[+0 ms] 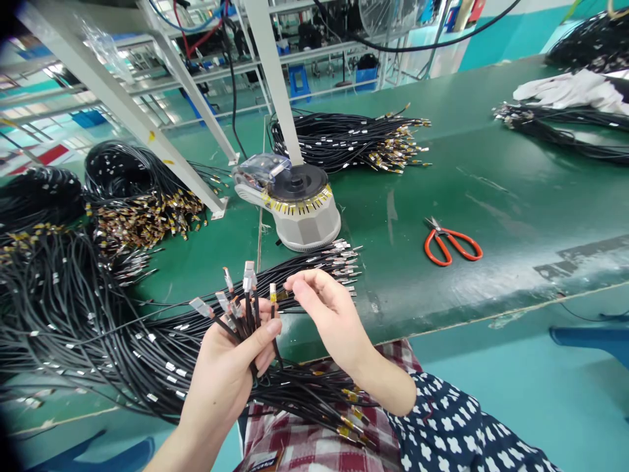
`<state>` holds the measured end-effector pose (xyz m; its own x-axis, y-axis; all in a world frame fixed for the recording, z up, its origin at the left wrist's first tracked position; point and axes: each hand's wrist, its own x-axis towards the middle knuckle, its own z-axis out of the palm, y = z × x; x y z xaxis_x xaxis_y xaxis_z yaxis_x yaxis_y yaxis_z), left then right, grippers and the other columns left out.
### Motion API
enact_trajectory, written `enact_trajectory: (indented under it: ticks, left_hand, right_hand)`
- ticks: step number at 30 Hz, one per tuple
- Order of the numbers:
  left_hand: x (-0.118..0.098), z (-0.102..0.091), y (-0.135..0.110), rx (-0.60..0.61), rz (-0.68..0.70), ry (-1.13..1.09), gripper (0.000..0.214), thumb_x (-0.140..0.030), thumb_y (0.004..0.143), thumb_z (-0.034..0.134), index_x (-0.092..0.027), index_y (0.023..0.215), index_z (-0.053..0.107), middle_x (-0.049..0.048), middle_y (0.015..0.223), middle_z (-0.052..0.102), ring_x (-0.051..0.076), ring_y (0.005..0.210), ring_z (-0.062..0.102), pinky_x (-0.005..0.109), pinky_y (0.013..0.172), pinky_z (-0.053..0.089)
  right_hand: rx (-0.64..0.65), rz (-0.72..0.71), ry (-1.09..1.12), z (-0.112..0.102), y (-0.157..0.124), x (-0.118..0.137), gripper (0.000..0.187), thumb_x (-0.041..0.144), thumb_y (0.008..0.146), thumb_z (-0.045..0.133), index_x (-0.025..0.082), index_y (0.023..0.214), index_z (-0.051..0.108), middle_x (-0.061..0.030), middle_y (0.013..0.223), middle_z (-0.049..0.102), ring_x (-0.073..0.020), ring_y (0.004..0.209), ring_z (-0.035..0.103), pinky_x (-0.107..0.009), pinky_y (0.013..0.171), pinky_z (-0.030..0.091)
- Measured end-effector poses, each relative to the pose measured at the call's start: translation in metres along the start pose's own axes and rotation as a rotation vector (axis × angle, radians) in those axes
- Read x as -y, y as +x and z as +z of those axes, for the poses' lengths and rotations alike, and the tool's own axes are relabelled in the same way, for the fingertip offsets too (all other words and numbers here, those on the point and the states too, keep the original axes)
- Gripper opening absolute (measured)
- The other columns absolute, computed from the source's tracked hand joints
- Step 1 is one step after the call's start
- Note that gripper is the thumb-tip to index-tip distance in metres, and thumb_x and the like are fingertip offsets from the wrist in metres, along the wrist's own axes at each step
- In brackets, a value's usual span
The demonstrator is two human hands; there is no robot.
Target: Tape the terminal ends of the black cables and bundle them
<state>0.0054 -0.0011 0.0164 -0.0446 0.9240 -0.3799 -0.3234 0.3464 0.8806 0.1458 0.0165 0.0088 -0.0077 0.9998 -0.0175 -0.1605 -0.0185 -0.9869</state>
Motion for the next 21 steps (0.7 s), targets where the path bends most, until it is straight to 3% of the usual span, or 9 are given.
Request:
enact_trajectory:
  ticks: [3, 11, 21]
  left_hand:
    - [0.0002, -0.0019, -0.0003, 0.027, 0.006, -0.001, 0.028, -0.022, 0.062, 0.087, -0.014, 0.081, 0.068, -0.0053, 0.057, 0.056, 0.002, 0.037, 0.04, 0.016, 0.036, 0.03]
    - [-0.0028, -0.0019, 0.0004, 0.031, 0.038, 0.019, 0.026, -0.023, 0.063, 0.086, -0.013, 0.08, 0.069, -0.0036, 0.056, 0.058, 0.003, 0.036, 0.041, 0.016, 0.036, 0.031]
    - [-0.0093, -0.0045, 0.0051, 0.178, 0.002, 0.058, 0.015, -0.025, 0.075, 0.076, -0.013, 0.079, 0.068, 0.0005, 0.061, 0.062, 0.004, 0.041, 0.041, 0.017, 0.038, 0.028]
  right_hand:
    - [0.035, 0.041, -0.016, 0.0004, 0.0, -0.0013, 0.019, 0.038, 0.086, 0.062, 0.021, 0.091, 0.068, -0.0035, 0.094, 0.07, -0.019, 0.091, 0.063, -0.034, 0.086, 0.046]
    - [0.002, 0.023, 0.007, 0.0024, 0.0018, -0.0017, 0.013, 0.03, 0.082, 0.068, 0.019, 0.074, 0.067, -0.0008, 0.077, 0.067, -0.0158, 0.077, 0.058, -0.032, 0.077, 0.044]
    - [0.184, 0.076, 0.235, 0.0038, 0.0054, 0.0058, 0.022, 0.034, 0.083, 0.07, 0.017, 0.074, 0.06, 0.0022, 0.062, 0.063, -0.013, 0.058, 0.06, -0.031, 0.071, 0.048]
